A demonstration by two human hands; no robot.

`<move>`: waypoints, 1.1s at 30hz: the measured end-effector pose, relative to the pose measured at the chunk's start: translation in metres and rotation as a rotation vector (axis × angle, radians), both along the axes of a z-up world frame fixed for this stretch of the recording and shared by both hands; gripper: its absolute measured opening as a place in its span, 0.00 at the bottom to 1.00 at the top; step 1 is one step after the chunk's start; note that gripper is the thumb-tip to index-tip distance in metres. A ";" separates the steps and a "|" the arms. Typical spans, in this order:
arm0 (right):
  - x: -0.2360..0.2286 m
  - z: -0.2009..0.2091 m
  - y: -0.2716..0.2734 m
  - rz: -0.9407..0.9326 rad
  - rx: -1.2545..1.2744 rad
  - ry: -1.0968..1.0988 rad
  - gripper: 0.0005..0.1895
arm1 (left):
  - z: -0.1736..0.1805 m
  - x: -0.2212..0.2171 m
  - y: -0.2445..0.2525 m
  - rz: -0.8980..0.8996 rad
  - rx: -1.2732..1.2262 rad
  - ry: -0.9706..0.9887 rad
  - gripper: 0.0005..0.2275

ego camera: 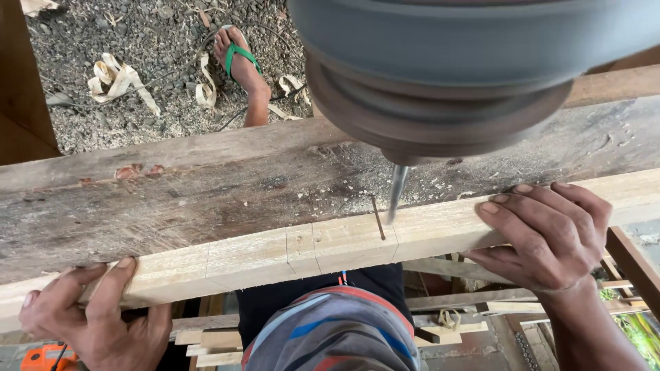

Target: The person positions a wooden plank under a drill press and drills a series of holes along its length. They repeatedly adjust the plank's position to align with the drill bit and clear wood shavings from the work area.

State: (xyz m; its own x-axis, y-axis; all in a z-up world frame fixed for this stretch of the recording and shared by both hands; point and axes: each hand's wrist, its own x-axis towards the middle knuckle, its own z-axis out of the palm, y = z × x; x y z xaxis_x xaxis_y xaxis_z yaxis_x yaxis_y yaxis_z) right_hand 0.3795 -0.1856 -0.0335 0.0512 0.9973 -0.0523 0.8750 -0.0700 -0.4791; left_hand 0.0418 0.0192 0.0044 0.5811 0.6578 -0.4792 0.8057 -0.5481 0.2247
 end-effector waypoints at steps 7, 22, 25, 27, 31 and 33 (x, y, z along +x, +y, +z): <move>-0.002 0.002 -0.006 -0.032 -0.082 0.016 0.19 | -0.005 -0.010 0.003 -0.021 0.035 -0.038 0.14; -0.005 0.002 0.006 -0.018 -0.061 0.005 0.20 | 0.005 -0.010 0.008 -0.023 0.006 0.055 0.15; -0.004 0.003 0.007 -0.024 -0.060 0.011 0.20 | 0.004 -0.013 0.007 -0.025 -0.016 0.051 0.15; -0.005 0.002 0.006 -0.028 -0.060 0.014 0.20 | 0.003 -0.015 0.006 -0.019 -0.029 0.056 0.17; -0.004 0.001 0.007 -0.026 -0.030 -0.003 0.21 | 0.000 -0.011 0.006 -0.019 0.017 -0.006 0.14; -0.004 0.001 0.006 -0.030 -0.032 -0.010 0.21 | 0.000 -0.009 0.008 -0.010 0.003 -0.021 0.15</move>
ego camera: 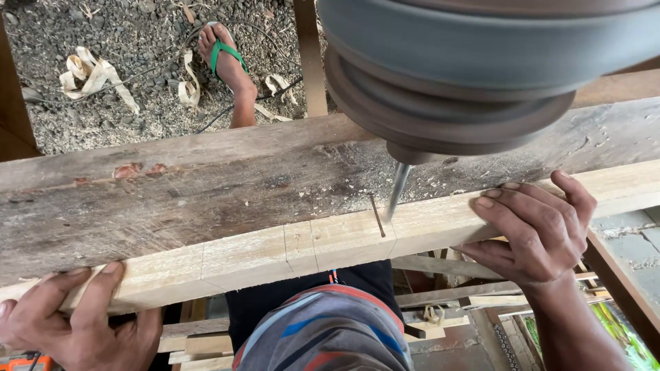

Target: The person positions a wooden plank under a drill press and drills a series of holes along its length. They repeatedly adjust the plank's position to align with the drill bit and clear wood shavings from the work area.

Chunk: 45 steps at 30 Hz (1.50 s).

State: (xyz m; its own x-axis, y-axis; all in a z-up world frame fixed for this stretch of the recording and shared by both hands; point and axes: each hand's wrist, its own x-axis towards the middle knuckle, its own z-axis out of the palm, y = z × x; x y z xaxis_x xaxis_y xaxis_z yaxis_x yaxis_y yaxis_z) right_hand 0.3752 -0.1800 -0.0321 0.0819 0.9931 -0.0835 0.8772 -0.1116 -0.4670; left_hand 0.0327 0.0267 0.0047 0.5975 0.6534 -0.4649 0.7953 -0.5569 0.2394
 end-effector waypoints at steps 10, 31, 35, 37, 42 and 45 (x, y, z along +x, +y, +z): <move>0.000 0.001 0.001 0.001 -0.006 -0.007 0.22 | 0.002 0.005 0.002 -0.006 -0.025 -0.019 0.13; 0.002 -0.001 0.002 -0.003 0.016 -0.004 0.20 | 0.002 0.002 0.000 0.061 -0.072 -0.026 0.15; 0.002 -0.001 0.002 -0.006 0.024 -0.010 0.20 | 0.001 0.005 -0.001 0.026 -0.008 -0.008 0.15; 0.003 0.000 0.005 -0.002 0.016 -0.008 0.20 | 0.002 0.009 0.001 0.021 -0.008 -0.020 0.14; 0.004 0.002 0.008 -0.016 0.000 0.020 0.20 | 0.002 0.007 0.000 0.017 0.026 -0.040 0.13; 0.004 0.002 0.010 -0.024 -0.004 0.008 0.19 | 0.002 0.008 0.000 0.032 -0.003 0.010 0.15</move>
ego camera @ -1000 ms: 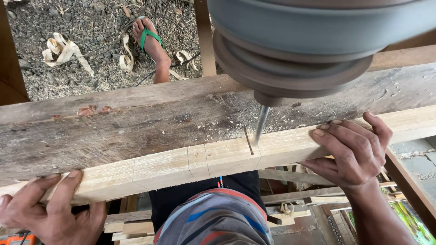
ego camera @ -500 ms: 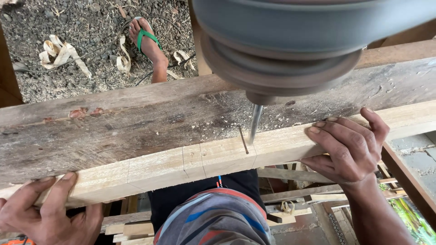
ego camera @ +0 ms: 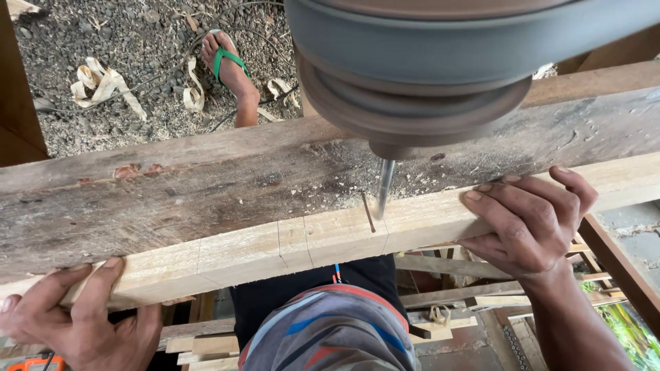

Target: The person positions a wooden plank under a drill press and drills a series of holes along its length. They repeatedly adjust the plank's position to align with the drill bit and clear wood shavings from the work area.

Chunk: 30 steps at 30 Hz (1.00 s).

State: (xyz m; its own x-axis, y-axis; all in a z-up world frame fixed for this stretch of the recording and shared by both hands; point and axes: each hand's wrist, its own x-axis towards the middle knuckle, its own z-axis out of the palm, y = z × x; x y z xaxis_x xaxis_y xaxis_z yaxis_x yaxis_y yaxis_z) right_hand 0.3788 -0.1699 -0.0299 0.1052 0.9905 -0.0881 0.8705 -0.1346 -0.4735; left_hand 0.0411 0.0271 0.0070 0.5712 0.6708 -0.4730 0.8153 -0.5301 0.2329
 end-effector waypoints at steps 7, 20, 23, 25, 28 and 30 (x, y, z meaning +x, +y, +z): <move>0.001 -0.002 0.001 -0.016 0.018 -0.017 0.19 | -0.004 0.004 -0.001 0.058 -0.009 -0.104 0.15; -0.004 -0.003 0.005 -0.058 0.084 -0.049 0.11 | -0.005 0.001 0.000 0.080 -0.001 -0.122 0.14; -0.003 0.005 0.000 -0.063 -0.028 0.016 0.12 | 0.004 0.005 0.003 0.072 -0.093 -0.134 0.14; -0.004 0.009 -0.003 -0.064 -0.045 0.016 0.16 | 0.005 0.001 0.004 0.050 -0.097 -0.156 0.17; -0.011 0.013 -0.016 -0.067 -0.073 0.030 0.21 | 0.009 -0.008 0.002 -0.044 -0.055 -0.115 0.22; -0.013 0.015 -0.020 -0.069 -0.093 0.047 0.21 | 0.009 -0.012 -0.004 -0.116 -0.017 -0.050 0.22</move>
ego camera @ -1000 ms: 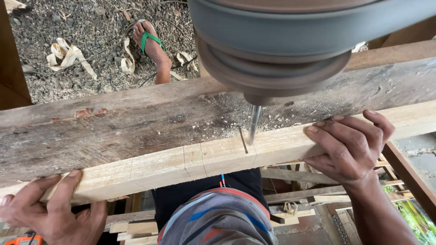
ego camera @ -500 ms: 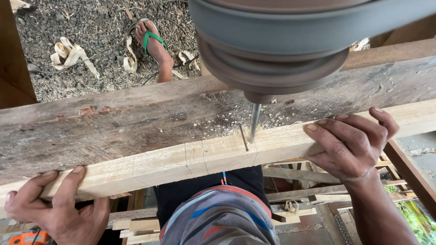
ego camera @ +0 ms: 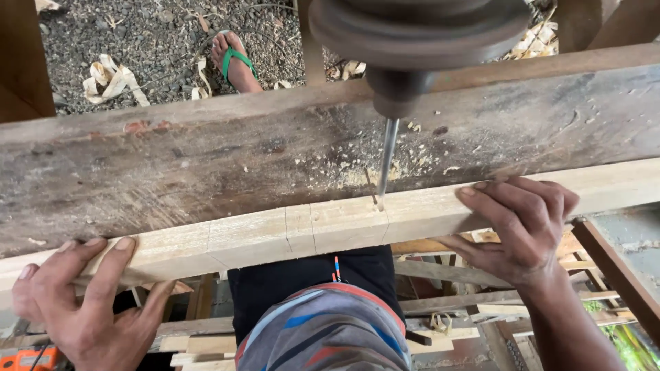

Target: The person positions a wooden plank under a drill press and drills a series of holes along its length. They repeatedly adjust the plank's position to align with the drill bit and clear wood shavings from the work area.

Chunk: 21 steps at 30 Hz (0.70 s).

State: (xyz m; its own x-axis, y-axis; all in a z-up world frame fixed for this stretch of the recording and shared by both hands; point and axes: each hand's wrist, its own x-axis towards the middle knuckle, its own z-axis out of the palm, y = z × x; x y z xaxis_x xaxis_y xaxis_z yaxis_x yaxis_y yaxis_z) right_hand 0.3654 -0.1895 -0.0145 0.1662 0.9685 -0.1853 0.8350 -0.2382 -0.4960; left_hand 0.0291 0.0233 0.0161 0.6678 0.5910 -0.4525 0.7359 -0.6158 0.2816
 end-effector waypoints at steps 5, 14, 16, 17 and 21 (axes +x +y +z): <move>-0.012 0.016 -0.012 -0.040 -0.084 0.076 0.13 | -0.012 -0.019 -0.024 -0.046 0.285 -0.356 0.12; -0.031 0.002 -0.050 -0.105 0.163 0.015 0.16 | -0.020 -0.033 -0.060 0.086 0.360 -0.359 0.04; -0.034 0.005 -0.054 -0.113 0.145 0.017 0.15 | -0.021 -0.034 -0.064 0.103 0.378 -0.368 0.04; -0.034 0.005 -0.055 -0.117 0.135 0.015 0.15 | -0.023 -0.034 -0.065 0.122 0.405 -0.381 0.04; -0.035 0.001 -0.062 -0.105 0.187 0.057 0.22 | -0.024 -0.038 -0.070 0.133 0.415 -0.396 0.04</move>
